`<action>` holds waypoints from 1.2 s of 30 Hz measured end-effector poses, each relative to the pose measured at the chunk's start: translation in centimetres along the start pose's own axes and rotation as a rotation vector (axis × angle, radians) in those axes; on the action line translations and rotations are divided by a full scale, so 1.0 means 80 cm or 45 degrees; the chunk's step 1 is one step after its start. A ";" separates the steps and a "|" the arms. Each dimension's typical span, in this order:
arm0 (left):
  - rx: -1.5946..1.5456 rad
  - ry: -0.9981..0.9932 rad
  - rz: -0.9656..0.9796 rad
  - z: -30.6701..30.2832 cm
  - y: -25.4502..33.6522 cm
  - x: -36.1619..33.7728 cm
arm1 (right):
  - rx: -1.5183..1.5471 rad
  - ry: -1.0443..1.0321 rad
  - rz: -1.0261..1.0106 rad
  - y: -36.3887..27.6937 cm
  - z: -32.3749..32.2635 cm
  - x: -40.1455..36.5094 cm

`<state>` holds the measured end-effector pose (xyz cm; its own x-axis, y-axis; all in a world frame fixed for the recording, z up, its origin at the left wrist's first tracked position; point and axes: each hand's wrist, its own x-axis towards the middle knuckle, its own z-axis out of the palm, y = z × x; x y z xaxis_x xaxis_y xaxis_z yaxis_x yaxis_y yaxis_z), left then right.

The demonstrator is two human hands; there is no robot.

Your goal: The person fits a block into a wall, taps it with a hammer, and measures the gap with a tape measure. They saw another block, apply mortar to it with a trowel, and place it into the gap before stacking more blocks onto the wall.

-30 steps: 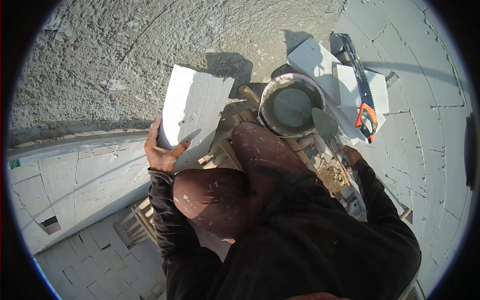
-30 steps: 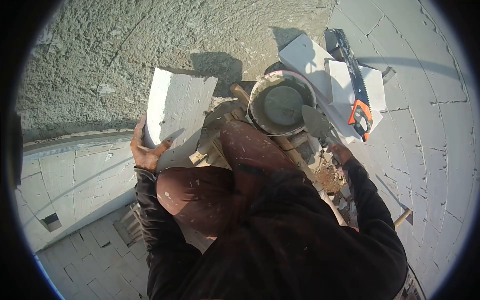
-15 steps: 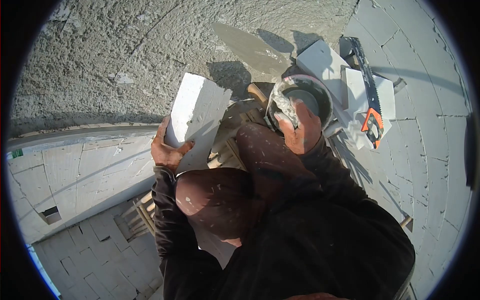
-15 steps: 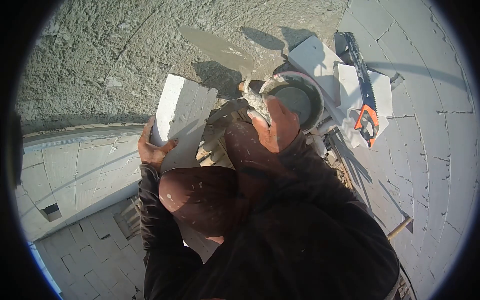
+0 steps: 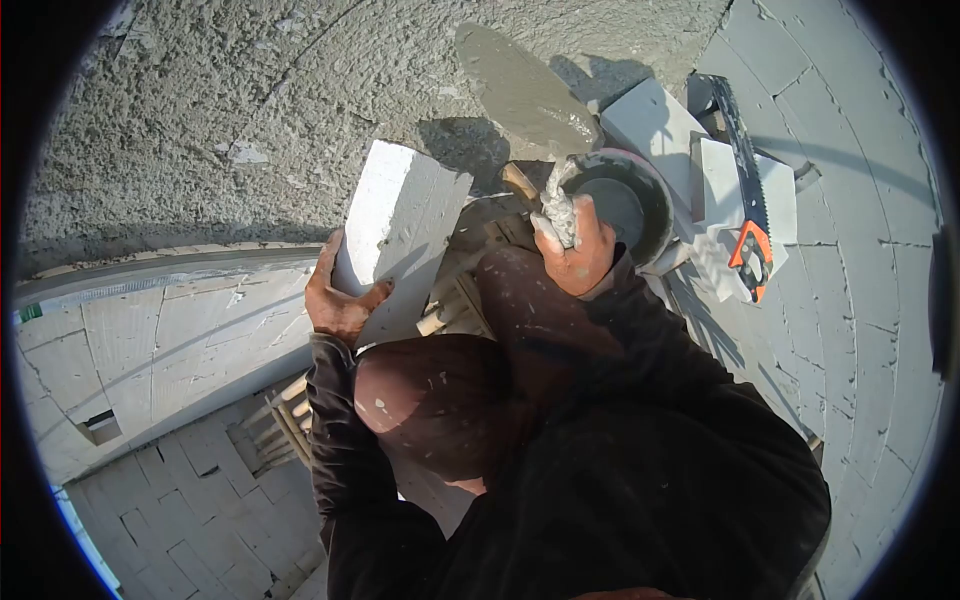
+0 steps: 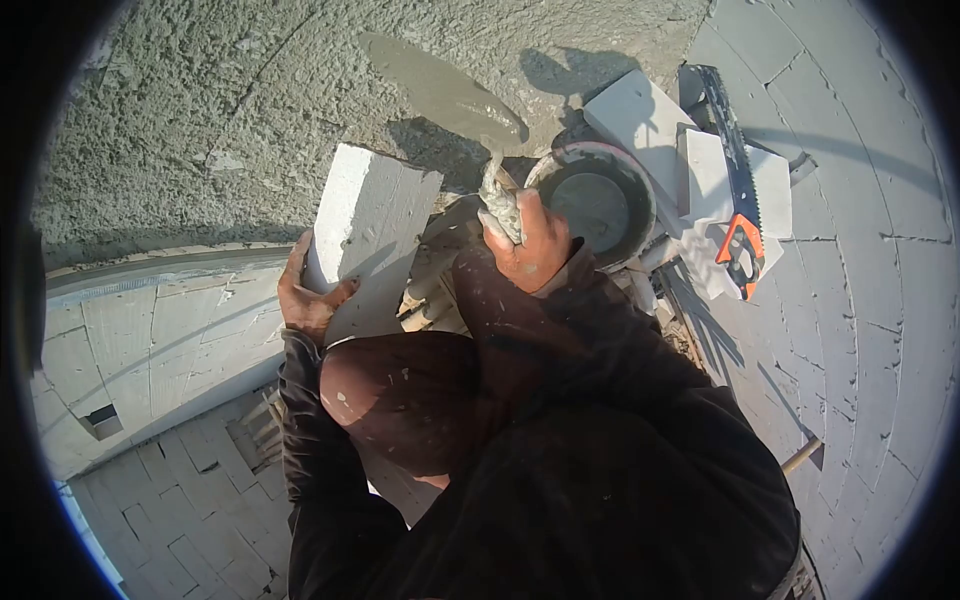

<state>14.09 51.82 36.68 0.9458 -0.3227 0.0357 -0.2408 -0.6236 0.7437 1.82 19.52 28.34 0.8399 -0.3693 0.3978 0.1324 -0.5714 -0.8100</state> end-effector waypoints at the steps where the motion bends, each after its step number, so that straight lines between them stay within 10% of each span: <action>1: -0.086 -0.015 -0.063 0.001 0.013 -0.002 | -0.062 -0.099 0.049 0.023 0.017 -0.009; 2: -0.175 -0.030 -0.122 0.003 0.021 -0.004 | -0.421 -0.712 0.298 0.043 0.023 0.004; 3: -0.174 -0.041 -0.115 0.003 0.020 -0.007 | -0.478 -0.766 0.427 0.067 0.039 0.001; 11: -0.158 -0.028 -0.023 0.003 0.016 -0.002 | -0.189 0.145 -0.160 0.001 0.006 0.005; 13: -0.097 -0.053 -0.021 0.003 0.031 -0.003 | -0.478 -0.638 0.169 0.056 0.031 0.003; 15: -0.034 -0.048 0.043 0.004 0.017 -0.012 | -0.564 -0.739 0.259 0.123 0.052 -0.011; 18: -0.093 -0.003 0.008 0.000 0.006 -0.003 | -0.402 -0.581 0.420 0.071 0.020 -0.005; 22: -0.142 0.140 -0.008 -0.006 0.017 -0.007 | -0.235 -0.100 0.016 0.025 -0.018 0.012; 36: -0.016 0.400 -0.059 -0.213 0.146 -0.108 | -0.249 -0.170 0.137 0.094 -0.086 -0.023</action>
<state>6.85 59.45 56.39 0.9772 -0.0574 0.2045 -0.1951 -0.6228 0.7577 -2.38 10.83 24.48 0.9075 -0.3426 0.2429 -0.0545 -0.6696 -0.7407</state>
